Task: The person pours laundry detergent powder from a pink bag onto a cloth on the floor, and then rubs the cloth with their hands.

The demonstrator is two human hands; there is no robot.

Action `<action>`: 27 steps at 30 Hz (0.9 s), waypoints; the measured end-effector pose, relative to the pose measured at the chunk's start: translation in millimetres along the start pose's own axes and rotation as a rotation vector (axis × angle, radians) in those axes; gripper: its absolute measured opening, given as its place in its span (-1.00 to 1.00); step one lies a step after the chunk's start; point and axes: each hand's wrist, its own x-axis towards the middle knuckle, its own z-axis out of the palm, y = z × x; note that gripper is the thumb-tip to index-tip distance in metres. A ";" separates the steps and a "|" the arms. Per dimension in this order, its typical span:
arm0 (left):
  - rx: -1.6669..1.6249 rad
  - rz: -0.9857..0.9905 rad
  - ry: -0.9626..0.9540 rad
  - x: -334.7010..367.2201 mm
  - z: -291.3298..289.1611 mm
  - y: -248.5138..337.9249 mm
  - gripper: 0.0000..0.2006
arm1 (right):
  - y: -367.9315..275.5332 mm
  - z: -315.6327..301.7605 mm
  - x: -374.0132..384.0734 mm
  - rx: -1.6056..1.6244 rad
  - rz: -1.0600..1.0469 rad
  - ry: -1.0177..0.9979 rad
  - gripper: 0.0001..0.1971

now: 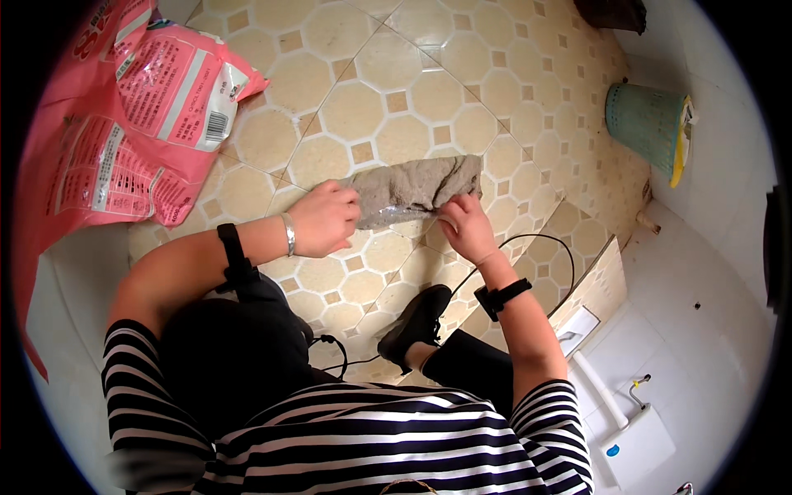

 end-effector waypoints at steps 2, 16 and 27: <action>-0.102 -0.095 0.077 6.9 13.9 -12.5 -0.78 | 11.5 3.2 -11.1 0.104 0.251 0.199 -0.85; 0.281 -0.105 -0.162 39.6 31.8 0.6 -0.47 | -97.8 49.9 37.8 0.196 0.540 0.638 -0.56; 0.334 -0.069 -0.229 50.6 22.4 -2.5 -0.34 | -33.0 55.7 88.9 0.092 0.543 0.635 -0.75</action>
